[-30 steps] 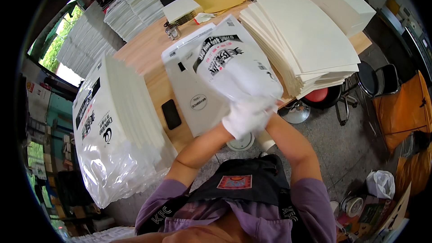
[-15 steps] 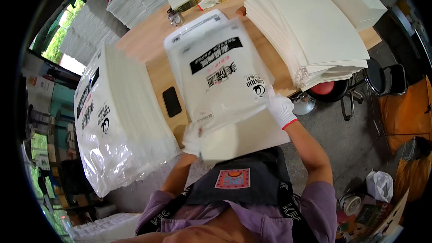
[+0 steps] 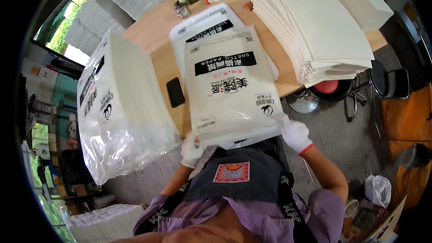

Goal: The person places a stack of paper sheets into a plastic bag by hand and then sets the filled bag onto a separate pile on the table.

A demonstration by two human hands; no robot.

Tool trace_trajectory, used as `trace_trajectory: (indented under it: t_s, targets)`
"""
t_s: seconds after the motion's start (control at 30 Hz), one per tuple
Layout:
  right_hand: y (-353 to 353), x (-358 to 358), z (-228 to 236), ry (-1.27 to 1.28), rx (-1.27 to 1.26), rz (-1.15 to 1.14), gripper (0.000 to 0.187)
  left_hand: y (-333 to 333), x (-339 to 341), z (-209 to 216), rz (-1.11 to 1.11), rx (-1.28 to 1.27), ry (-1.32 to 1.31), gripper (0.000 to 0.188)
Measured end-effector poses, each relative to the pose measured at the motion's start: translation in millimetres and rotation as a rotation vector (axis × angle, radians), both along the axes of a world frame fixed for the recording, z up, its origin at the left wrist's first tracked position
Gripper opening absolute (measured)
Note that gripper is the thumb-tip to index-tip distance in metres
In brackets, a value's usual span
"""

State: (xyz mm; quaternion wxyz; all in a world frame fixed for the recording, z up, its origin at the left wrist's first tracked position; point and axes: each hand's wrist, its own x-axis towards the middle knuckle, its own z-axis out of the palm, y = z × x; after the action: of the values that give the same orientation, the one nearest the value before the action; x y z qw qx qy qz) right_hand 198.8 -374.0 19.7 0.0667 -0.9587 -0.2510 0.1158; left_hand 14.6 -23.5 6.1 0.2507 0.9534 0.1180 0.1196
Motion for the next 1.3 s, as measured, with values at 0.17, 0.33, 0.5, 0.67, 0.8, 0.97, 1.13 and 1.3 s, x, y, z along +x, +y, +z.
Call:
trace_trajectory:
  t_s: [0.17,0.33,0.5,0.67,0.8,0.97,1.13,1.3]
  targets:
    - [-24,-29,-22,0.141,0.076,-0.031,0.039,33,-56,-75,0.125,-1.121,-0.083,0.015]
    - [-25,34,-62,0.195,0.659,-0.329,0.040,48,-27,-144,0.460,-1.252,0.098,0.036]
    - [34,9,-78,1.164,1.048,-0.411,0.032,39,17,0,0.120,-0.873,0.022,0.032]
    - [100,-7,-102,1.551,1.366,-0.208,0.042,17,49,196,-0.171,-0.456,-0.190,0.030]
    - [206,17,13,1.634,1.148,0.151,0.051,62,-56,210,0.265,-0.637,-0.887,0.044]
    - [373,34,95,1.380,1.128,0.492,0.043,132,-89,334,0.327,-0.502,-1.248,0.048]
    - [434,5,179,1.222,0.906,0.646,0.051,286,-207,272,1.027,0.262,-0.834,0.050]
    - [407,20,174,1.267,0.900,0.590,0.057,265,-176,152,1.173,-0.172,-0.974,0.040]
